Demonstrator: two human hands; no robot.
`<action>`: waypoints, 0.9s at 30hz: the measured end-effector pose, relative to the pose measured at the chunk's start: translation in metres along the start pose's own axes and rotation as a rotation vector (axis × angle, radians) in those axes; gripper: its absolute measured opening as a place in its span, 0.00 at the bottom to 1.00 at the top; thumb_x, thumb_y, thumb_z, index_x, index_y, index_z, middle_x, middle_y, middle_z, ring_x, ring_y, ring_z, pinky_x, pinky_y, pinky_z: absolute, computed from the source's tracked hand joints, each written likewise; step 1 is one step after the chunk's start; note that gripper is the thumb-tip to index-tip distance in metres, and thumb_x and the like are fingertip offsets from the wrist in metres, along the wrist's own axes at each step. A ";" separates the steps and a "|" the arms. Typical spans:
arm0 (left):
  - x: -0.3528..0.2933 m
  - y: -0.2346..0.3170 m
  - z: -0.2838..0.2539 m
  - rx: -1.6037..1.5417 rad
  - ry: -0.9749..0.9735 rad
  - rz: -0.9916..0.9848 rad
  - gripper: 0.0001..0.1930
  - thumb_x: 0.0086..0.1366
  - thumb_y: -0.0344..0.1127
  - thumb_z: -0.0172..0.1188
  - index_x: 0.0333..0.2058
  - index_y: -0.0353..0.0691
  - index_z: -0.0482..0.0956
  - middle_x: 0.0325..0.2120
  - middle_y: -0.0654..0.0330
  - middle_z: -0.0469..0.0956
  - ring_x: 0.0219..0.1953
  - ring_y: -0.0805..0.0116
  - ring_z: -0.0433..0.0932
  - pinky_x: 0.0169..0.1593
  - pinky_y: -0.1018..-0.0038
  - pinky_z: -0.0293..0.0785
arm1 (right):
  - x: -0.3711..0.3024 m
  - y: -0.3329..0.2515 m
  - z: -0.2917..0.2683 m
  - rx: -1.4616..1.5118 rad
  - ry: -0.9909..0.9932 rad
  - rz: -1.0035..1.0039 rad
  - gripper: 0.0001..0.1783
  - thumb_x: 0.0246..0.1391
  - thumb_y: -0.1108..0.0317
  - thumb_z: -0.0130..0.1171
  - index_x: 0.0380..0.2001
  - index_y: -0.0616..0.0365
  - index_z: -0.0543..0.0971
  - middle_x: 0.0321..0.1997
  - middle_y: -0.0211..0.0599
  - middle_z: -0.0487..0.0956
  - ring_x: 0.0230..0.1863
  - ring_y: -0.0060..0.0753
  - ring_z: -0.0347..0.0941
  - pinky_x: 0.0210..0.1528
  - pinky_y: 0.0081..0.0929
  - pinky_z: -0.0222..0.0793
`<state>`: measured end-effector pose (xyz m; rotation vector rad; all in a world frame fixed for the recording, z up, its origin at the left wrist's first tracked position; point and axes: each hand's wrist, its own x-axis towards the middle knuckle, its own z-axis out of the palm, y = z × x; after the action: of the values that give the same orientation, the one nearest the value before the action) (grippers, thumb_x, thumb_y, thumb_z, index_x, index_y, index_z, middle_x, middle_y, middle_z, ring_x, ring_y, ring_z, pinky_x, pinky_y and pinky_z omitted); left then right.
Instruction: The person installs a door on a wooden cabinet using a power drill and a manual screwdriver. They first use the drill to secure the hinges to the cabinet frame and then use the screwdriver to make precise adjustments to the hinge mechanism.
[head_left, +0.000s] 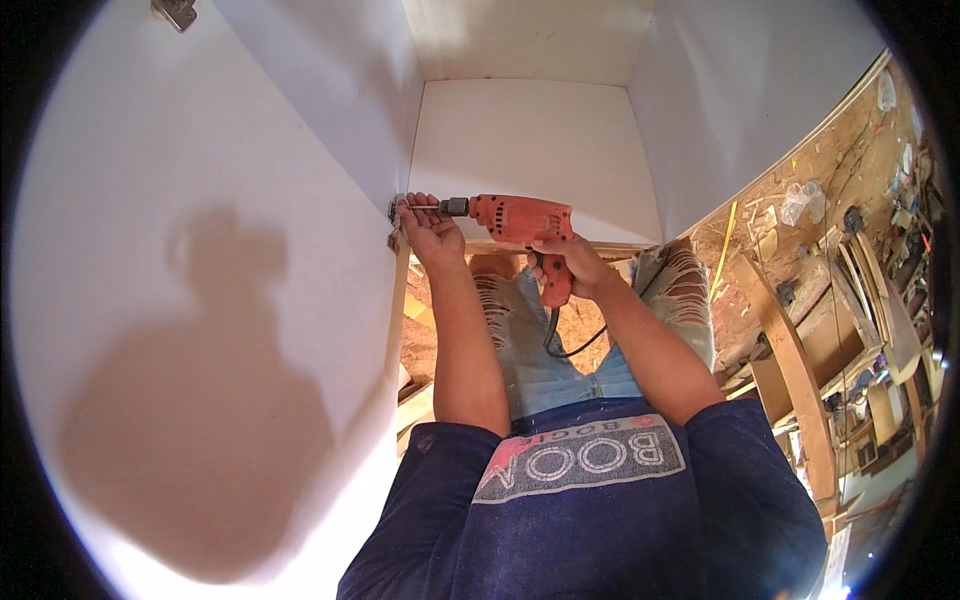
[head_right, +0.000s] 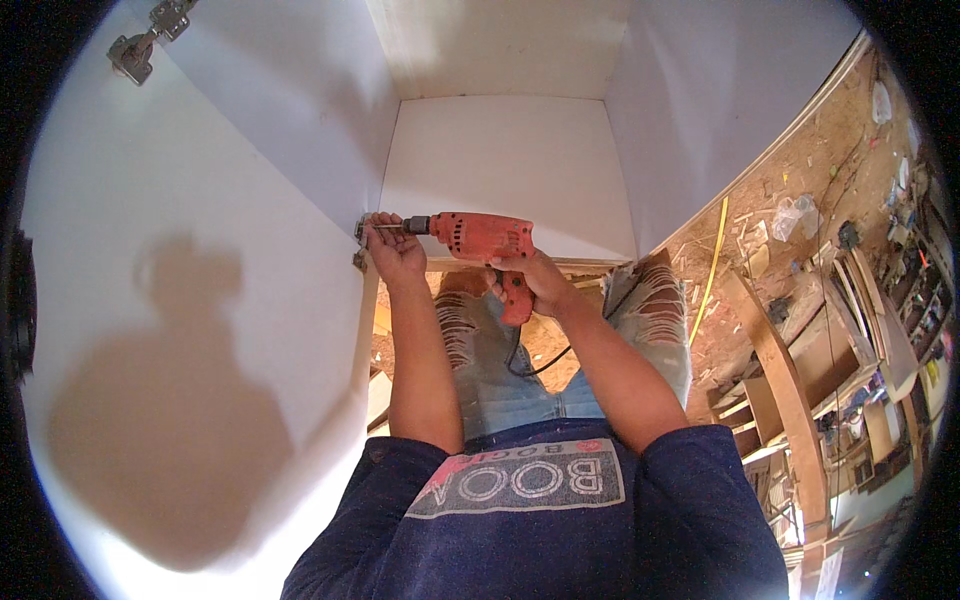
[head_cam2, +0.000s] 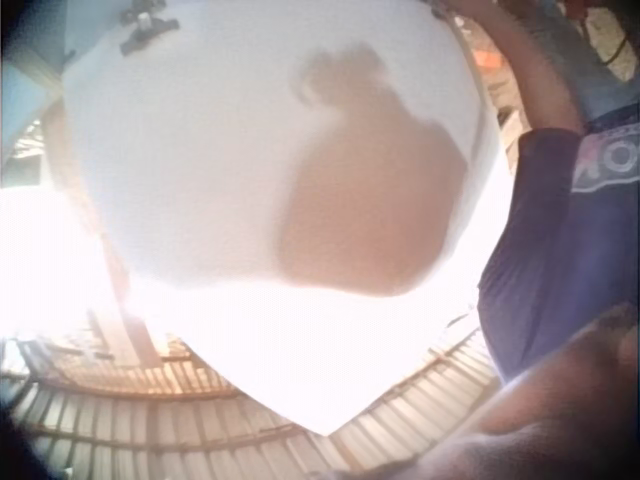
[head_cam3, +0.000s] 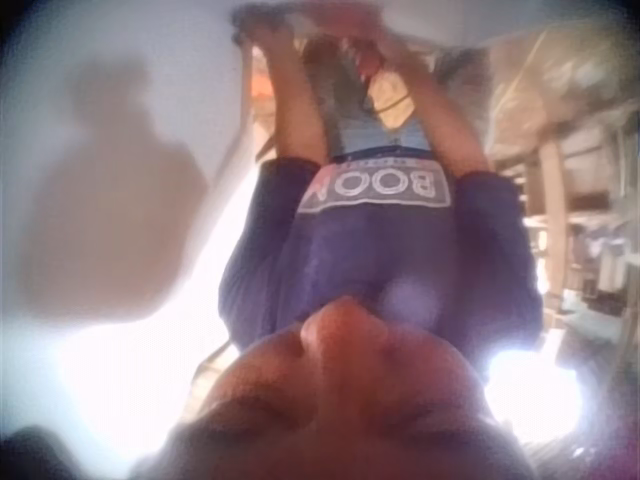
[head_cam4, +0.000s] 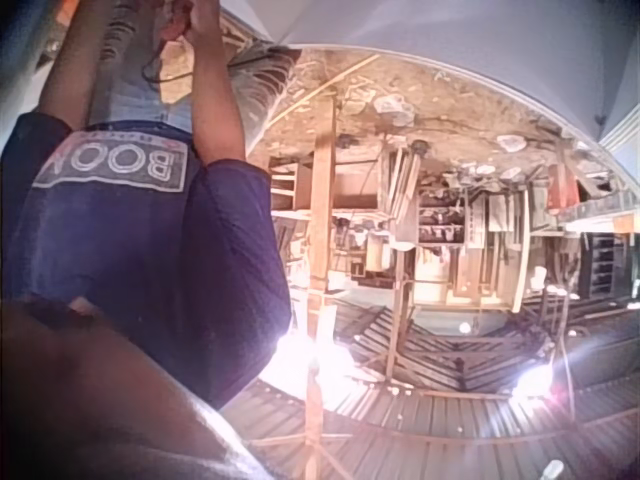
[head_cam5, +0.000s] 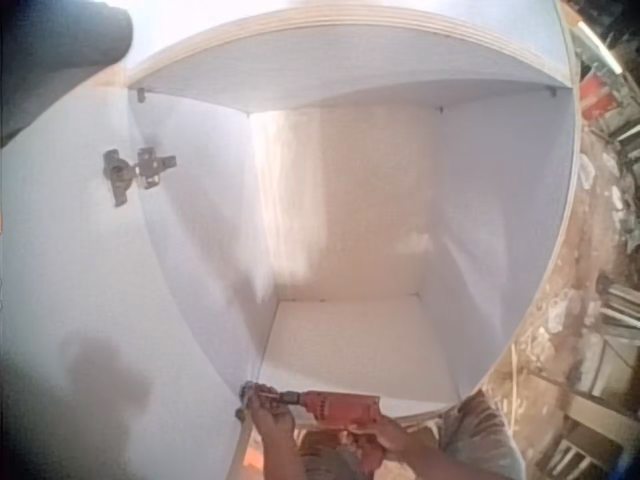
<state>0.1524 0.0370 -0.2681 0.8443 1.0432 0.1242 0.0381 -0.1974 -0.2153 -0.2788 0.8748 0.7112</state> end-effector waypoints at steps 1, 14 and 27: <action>0.001 -0.001 -0.003 0.026 0.004 0.023 0.20 0.75 0.49 0.58 0.54 0.38 0.74 0.46 0.62 0.80 0.48 0.68 0.79 0.55 0.68 0.80 | 0.001 -0.002 0.001 -0.023 0.003 0.015 0.12 0.61 0.63 0.67 0.43 0.55 0.79 0.30 0.33 0.81 0.27 0.28 0.78 0.28 0.28 0.75; -0.056 -0.043 0.031 0.274 -0.136 -0.147 0.12 0.73 0.38 0.63 0.43 0.35 0.73 0.37 0.57 0.79 0.38 0.64 0.81 0.46 0.63 0.85 | 0.008 -0.001 -0.001 -0.058 0.027 0.065 0.09 0.58 0.69 0.68 0.39 0.56 0.79 0.29 0.33 0.80 0.27 0.29 0.77 0.29 0.28 0.75; -0.058 -0.048 0.044 0.302 -0.016 -0.074 0.05 0.71 0.30 0.57 0.36 0.34 0.75 0.31 0.58 0.78 0.32 0.64 0.80 0.39 0.64 0.83 | 0.008 -0.003 0.002 -0.100 -0.024 -0.007 0.10 0.56 0.70 0.69 0.39 0.55 0.78 0.28 0.31 0.78 0.26 0.29 0.75 0.29 0.30 0.73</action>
<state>0.1429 -0.0473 -0.2484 1.0755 1.0928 -0.1052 0.0446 -0.1949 -0.2207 -0.3618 0.8158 0.7517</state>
